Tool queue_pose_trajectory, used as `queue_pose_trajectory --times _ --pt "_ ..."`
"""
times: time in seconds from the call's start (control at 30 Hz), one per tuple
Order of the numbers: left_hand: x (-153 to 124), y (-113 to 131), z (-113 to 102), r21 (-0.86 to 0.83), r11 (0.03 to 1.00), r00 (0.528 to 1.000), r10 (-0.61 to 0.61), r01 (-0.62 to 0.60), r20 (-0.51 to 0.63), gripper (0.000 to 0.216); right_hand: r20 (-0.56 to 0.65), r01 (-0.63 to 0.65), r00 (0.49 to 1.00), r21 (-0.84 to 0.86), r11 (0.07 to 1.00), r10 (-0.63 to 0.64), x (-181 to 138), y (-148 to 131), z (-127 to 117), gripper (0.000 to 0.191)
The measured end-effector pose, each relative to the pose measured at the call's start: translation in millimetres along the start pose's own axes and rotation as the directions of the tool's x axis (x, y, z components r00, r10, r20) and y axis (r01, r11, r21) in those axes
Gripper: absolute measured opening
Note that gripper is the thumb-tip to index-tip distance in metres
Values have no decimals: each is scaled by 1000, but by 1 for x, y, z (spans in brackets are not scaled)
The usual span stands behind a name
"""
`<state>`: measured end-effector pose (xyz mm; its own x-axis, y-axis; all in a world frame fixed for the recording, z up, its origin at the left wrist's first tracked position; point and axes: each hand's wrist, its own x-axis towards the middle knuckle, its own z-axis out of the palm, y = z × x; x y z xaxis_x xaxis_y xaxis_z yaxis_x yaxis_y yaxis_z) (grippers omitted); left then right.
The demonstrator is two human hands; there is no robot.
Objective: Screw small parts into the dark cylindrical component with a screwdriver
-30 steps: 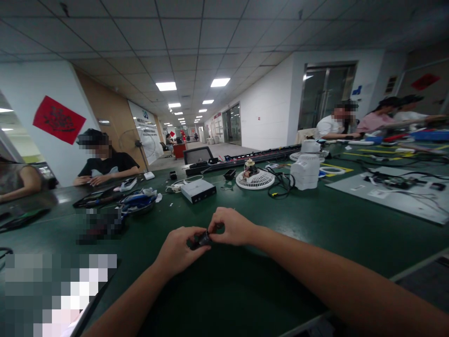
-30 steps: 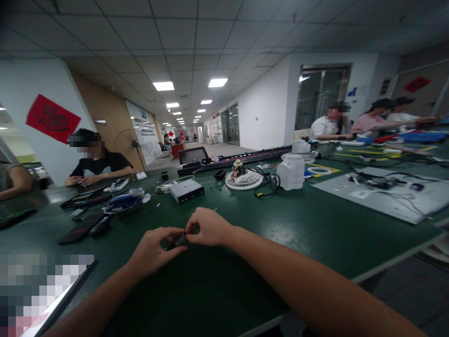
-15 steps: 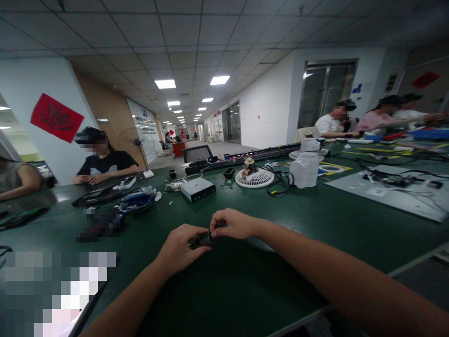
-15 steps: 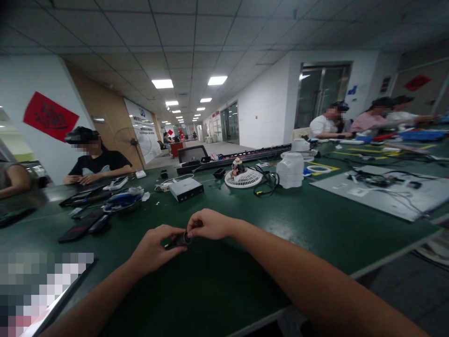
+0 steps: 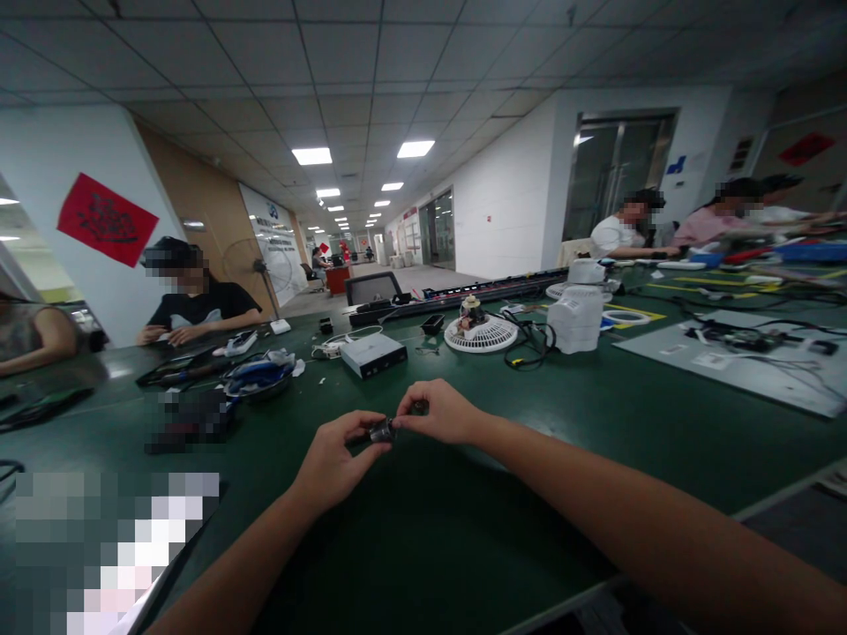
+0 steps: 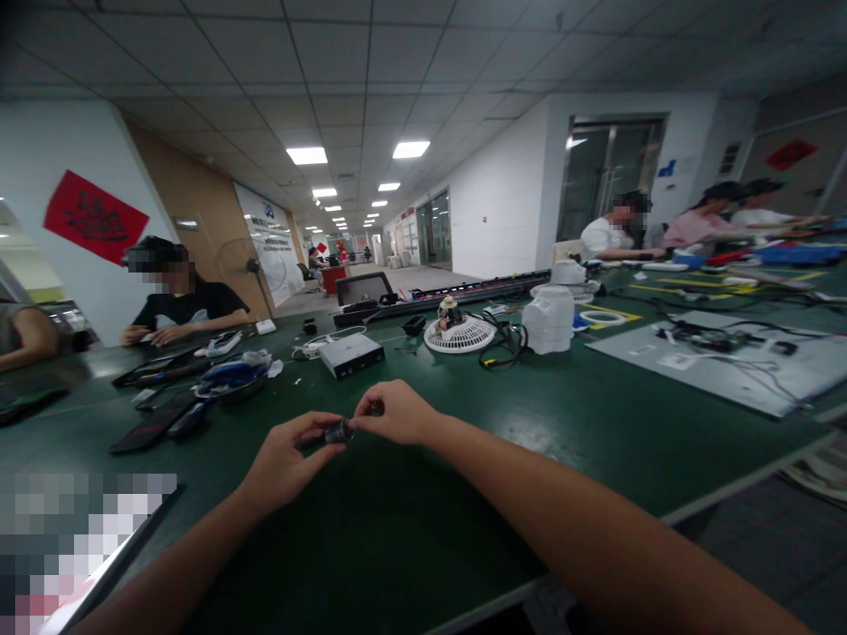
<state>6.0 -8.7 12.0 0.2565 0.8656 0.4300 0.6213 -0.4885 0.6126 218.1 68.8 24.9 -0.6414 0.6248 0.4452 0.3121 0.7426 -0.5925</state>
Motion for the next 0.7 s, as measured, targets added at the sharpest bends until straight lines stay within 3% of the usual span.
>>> queue_pose_trajectory --times 0.1,0.23,0.33,0.43,0.53,0.7 --pt "0 0 2 -13 999 1000 -30 30 4 32 3 91 996 -77 993 -91 -2 -3 1 11" --pt "1 1 2 -4 999 999 -38 38 31 30 61 136 990 -136 981 -129 -2 -4 2 13" --pt "1 1 2 -17 999 999 -40 41 37 31 38 170 985 -165 971 -166 -2 -5 3 9" --pt "-1 0 3 -8 1000 999 -6 6 52 30 -9 80 997 -124 989 -82 -3 -9 5 5" --pt "-2 0 2 58 997 994 52 -58 92 27 -22 -59 998 -114 992 57 -5 -13 5 15" --pt "1 -5 0 150 986 997 74 -77 24 29 -58 -31 998 -146 989 22 -4 -12 4 12"
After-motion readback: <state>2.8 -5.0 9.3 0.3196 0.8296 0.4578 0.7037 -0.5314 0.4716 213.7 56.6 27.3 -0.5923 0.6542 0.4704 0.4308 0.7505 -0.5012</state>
